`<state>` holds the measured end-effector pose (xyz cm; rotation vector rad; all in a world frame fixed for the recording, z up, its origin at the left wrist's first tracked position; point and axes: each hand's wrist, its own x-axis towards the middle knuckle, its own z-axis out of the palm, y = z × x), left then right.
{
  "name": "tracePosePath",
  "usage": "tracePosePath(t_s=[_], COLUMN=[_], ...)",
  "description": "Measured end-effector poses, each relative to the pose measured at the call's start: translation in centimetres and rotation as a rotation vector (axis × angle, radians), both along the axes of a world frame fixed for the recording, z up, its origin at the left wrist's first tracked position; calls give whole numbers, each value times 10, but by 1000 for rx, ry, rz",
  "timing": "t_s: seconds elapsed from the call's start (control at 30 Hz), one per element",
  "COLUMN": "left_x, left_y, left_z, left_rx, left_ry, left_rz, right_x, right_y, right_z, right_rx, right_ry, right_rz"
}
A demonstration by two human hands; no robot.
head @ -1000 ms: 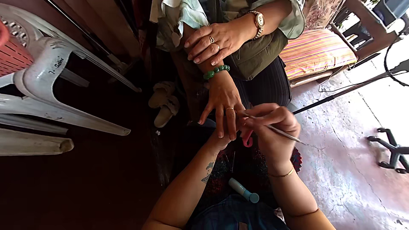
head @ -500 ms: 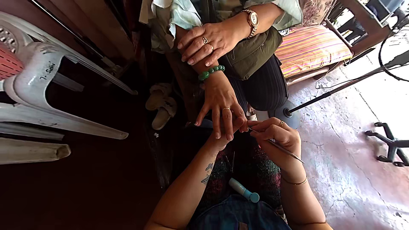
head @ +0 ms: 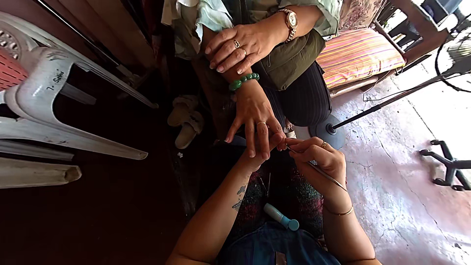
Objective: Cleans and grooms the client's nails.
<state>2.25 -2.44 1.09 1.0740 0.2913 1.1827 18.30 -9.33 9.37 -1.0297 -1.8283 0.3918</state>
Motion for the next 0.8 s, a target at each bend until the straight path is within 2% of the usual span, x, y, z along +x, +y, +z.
tracePosePath(t_s=[0.13,0.27,0.33,0.47,0.6,0.67,0.8], left_x=[0,-1,0,0,1,0,0], left_y=[0,0,1,1,0,0,-1], left_z=[-1,-1,-1,0,-1,-1,2], left_rx=[5,2,4,-6,-11,-10,-20], left_ry=[27,19,12,27,30,36,75], left_rz=[11,0,-9,1,9,18,27], right_x=[0,17,12,8,-4,-2,-2], right_y=[5,9,11,7,7,5,1], right_z=[5,22,22,26,27,27,22], right_rx=[-9,-253,-242,-216,-141,-143,-136], right_ry=[-34,10,105,-83,-112,-201,-208], right_rz=[14,226,161,122,-3,21,7])
